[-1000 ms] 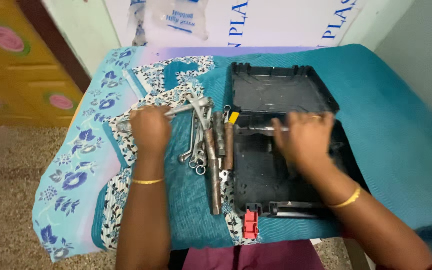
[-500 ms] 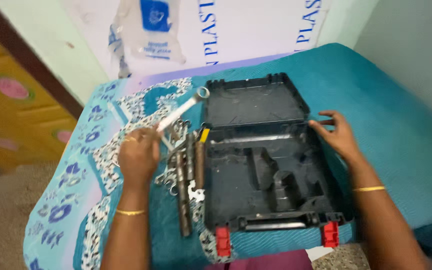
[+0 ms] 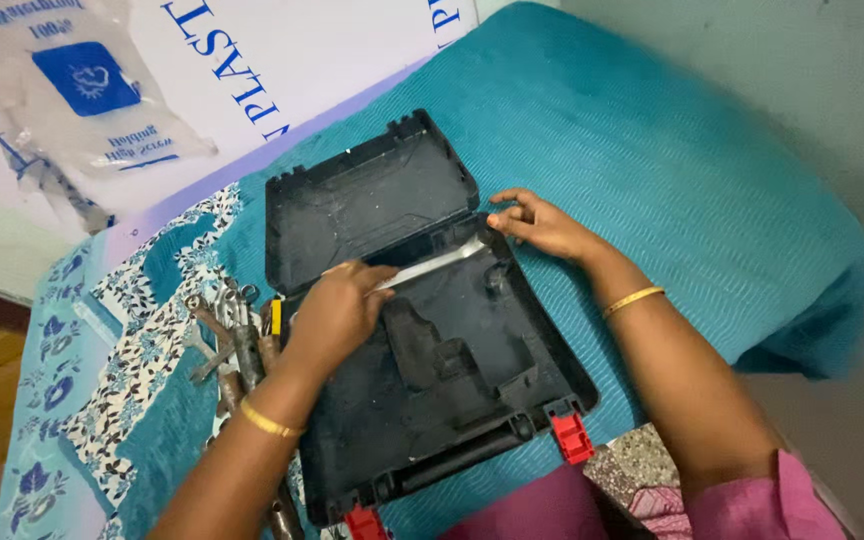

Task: The person removes various hand tools from a black plastic toolbox and places them on a patterned cloth. The person then picks up the tools one by one and places them back into the toolbox in an organized manner.

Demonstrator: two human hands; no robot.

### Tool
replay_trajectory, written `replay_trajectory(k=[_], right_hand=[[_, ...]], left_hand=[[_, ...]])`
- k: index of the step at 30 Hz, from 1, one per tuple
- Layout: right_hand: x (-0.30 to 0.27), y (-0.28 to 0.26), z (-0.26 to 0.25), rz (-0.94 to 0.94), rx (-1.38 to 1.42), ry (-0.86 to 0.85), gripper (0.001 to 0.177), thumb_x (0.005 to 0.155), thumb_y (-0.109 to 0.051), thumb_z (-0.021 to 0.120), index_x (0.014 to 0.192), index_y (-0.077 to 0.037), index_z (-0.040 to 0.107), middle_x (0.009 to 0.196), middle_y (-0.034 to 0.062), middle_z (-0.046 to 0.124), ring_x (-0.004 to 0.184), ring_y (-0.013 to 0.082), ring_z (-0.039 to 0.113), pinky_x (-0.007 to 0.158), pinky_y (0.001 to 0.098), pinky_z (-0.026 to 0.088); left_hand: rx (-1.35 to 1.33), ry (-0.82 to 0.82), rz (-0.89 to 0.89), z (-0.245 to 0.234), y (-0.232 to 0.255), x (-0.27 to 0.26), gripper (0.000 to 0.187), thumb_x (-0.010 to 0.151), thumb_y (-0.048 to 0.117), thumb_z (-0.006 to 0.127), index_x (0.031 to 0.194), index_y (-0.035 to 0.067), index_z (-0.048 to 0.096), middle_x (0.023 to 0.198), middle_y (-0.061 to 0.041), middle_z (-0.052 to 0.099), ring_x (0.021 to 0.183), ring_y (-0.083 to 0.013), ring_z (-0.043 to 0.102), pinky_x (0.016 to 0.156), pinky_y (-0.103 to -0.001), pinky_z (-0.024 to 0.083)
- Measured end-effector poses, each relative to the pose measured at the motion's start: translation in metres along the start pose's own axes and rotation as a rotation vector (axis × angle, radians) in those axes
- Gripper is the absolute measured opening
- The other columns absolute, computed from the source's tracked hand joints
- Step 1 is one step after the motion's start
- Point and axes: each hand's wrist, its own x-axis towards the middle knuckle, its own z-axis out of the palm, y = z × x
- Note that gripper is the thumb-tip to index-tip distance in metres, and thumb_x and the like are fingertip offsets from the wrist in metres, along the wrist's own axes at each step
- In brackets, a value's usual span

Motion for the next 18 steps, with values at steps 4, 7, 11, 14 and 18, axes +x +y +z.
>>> replay_trajectory(k=[4, 7, 11, 14, 18], right_hand=[[0.0, 0.004, -0.003, -0.052, 0.08, -0.039, 0.052, 0.094, -0.033, 0.072, 0.134, -0.003, 0.057, 0.11, 0.0009, 0.072, 0.106, 0.0106, 0.065, 0.096, 0.0281, 0.05], [0.001, 0.006, -0.004, -0.031, 0.07, -0.017, 0.047, 0.093, -0.032, 0.073, 0.129, -0.003, 0.062, 0.108, 0.0001, 0.071, 0.102, 0.0099, 0.064, 0.089, 0.0274, 0.05], [-0.002, 0.001, -0.005, -0.003, 0.071, -0.042, 0.044, 0.092, -0.032, 0.073, 0.126, -0.005, 0.067, 0.105, 0.0005, 0.069, 0.094, 0.0102, 0.061, 0.082, 0.0287, 0.05], [-0.007, -0.01, -0.004, 0.025, 0.014, -0.002, 0.046, 0.092, -0.036, 0.073, 0.126, -0.005, 0.067, 0.105, 0.0009, 0.07, 0.09, 0.0119, 0.06, 0.082, 0.0299, 0.05], [-0.014, -0.024, -0.001, 0.09, -0.09, 0.072, 0.052, 0.091, -0.041, 0.072, 0.129, -0.005, 0.066, 0.1, 0.0034, 0.068, 0.09, 0.0156, 0.06, 0.084, 0.0334, 0.05]], left_hand=[[-0.059, -0.088, 0.04, 0.006, -0.001, 0.017, 0.027, 0.084, 0.008, 0.069, 0.11, 0.005, 0.076, 0.1, -0.019, 0.072, 0.098, -0.0398, 0.067, 0.088, -0.046, 0.052], [-0.088, 0.074, 0.039, -0.011, -0.015, 0.006, 0.019, 0.086, 0.007, 0.069, 0.104, 0.006, 0.076, 0.103, -0.017, 0.075, 0.1, -0.0365, 0.07, 0.091, -0.045, 0.053], [-0.001, 0.357, -0.181, -0.052, -0.079, -0.035, 0.016, 0.1, 0.008, 0.063, 0.109, 0.004, 0.076, 0.108, -0.016, 0.074, 0.101, -0.0347, 0.07, 0.089, -0.043, 0.054], [-0.021, 0.475, -0.431, -0.069, -0.145, -0.074, 0.016, 0.099, 0.014, 0.067, 0.109, 0.005, 0.077, 0.105, -0.016, 0.075, 0.097, -0.0327, 0.073, 0.088, -0.041, 0.055], [-0.208, 0.408, -0.769, -0.045, -0.21, -0.125, 0.022, 0.089, 0.022, 0.073, 0.104, 0.007, 0.081, 0.097, -0.015, 0.079, 0.083, -0.0267, 0.074, 0.079, -0.039, 0.056]])
